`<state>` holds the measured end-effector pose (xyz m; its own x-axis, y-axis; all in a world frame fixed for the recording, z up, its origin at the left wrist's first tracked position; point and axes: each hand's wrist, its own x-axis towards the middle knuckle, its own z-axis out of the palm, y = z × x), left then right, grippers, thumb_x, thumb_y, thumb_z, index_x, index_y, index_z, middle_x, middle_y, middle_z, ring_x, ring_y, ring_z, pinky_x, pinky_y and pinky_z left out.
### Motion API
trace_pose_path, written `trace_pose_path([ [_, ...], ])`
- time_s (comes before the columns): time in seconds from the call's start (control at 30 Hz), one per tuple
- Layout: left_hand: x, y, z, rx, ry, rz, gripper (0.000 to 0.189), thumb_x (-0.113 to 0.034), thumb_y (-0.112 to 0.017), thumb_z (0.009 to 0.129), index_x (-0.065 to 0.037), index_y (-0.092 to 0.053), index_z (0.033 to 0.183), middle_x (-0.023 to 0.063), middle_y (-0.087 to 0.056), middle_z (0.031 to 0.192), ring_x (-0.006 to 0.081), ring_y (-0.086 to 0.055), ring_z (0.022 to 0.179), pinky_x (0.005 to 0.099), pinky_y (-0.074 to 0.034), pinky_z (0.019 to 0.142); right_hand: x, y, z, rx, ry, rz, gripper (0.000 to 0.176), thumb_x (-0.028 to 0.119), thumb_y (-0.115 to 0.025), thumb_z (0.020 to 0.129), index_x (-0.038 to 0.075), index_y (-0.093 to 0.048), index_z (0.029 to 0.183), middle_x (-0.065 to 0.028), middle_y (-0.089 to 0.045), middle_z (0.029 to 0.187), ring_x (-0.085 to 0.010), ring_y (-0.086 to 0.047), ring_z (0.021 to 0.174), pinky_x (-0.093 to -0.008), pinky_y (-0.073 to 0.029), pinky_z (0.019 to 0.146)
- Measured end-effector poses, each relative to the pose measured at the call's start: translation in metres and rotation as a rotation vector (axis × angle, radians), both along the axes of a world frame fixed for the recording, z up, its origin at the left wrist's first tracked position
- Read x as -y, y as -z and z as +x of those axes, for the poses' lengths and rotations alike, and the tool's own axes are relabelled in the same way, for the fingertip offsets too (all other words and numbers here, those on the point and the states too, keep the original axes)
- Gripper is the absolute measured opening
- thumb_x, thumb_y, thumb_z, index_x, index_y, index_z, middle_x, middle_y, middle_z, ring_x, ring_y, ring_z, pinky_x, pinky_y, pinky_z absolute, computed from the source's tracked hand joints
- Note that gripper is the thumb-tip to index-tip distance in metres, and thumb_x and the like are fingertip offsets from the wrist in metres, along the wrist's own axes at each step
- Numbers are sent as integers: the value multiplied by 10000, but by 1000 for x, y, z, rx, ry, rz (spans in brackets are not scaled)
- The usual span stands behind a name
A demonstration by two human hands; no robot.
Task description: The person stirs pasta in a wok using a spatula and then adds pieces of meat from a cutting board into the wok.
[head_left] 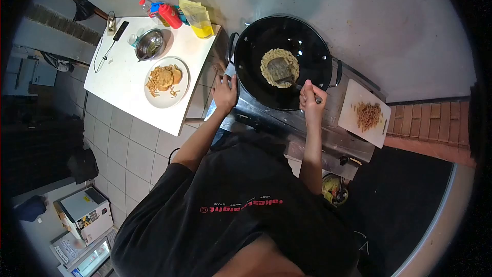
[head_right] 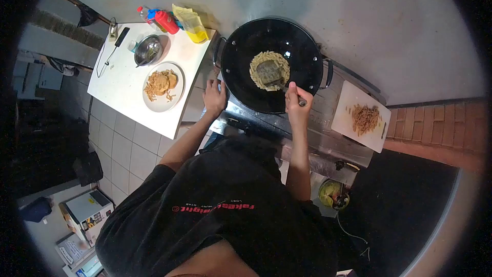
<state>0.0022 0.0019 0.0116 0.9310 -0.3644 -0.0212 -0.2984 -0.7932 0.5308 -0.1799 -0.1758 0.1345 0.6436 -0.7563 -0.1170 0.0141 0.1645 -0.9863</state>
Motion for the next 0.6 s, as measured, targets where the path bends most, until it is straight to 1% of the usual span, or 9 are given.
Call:
trace_pose_path([
  [0.03,0,2,0,-2,5,1,395,-393,-416,973,-64,-597,1097,166,-535,1176,367,-557,1079,515,-403,910,1,4,1,23,2,-1,479,310,-526,990,90,-418,579,73,-317,506,-31,-293,402,-228,-194,384],
  [0.1,0,8,0,20,-11,-76,478,-487,-379,976,-67,-602,1026,178,-529,1132,367,-558,1052,529,-372,909,1,6,1,45,7,-2,478,308,-525,990,90,-416,579,71,-315,509,-31,-293,403,-227,-195,385],
  [0.17,1,15,2,41,-14,-74,479,-488,-378,976,-68,-601,1032,178,-530,1128,367,-558,1050,530,-373,908,-1,6,2,110,20,8,474,298,-524,992,89,-408,583,64,-320,519,-31,-296,407,-227,-193,389],
  [0.2,0,15,2,62,-20,-71,480,-489,-377,975,-69,-600,1038,177,-531,1125,368,-558,1048,532,-374,906,-2,2,2,110,19,9,474,298,-524,992,89,-408,583,64,-320,519,-31,-296,407,-227,-193,389],
  [0.27,-1,13,2,41,-19,-61,483,-492,-375,975,-69,-599,1044,178,-531,1130,368,-557,1051,531,-374,908,-3,-10,2,143,-4,5,481,294,-485,1010,88,-361,593,49,-297,545,-38,-253,413,-228,-156,403],
  [0.4,0,12,1,37,-25,-75,488,-499,-373,972,-69,-594,1041,181,-529,1143,372,-556,1051,531,-375,910,0,-26,1,147,-33,-17,480,281,-472,1016,87,-353,592,49,-293,544,-37,-244,409,-232,-150,404],
  [0.5,-1,11,1,2,-25,-52,494,-500,-370,973,-65,-594,1042,188,-527,1161,375,-552,1063,531,-373,916,3,-33,1,131,-62,-33,478,279,-467,1018,89,-356,594,48,-284,541,-36,-250,416,-234,-151,405],
  [0.57,-1,11,1,0,-22,-48,495,-500,-369,973,-65,-594,1046,191,-526,1167,375,-550,1069,532,-372,919,8,-32,1,95,-91,-84,476,250,-509,1002,59,-400,580,69,-337,540,-34,-295,444,-236,-197,420],
  [0.6,-1,11,1,0,-20,-43,497,-500,-368,973,-64,-593,1049,193,-525,1173,375,-549,1075,534,-371,922,8,-30,2,95,-92,-86,476,250,-509,1002,59,-400,580,69,-337,540,-34,-295,444,-236,-197,420],
])
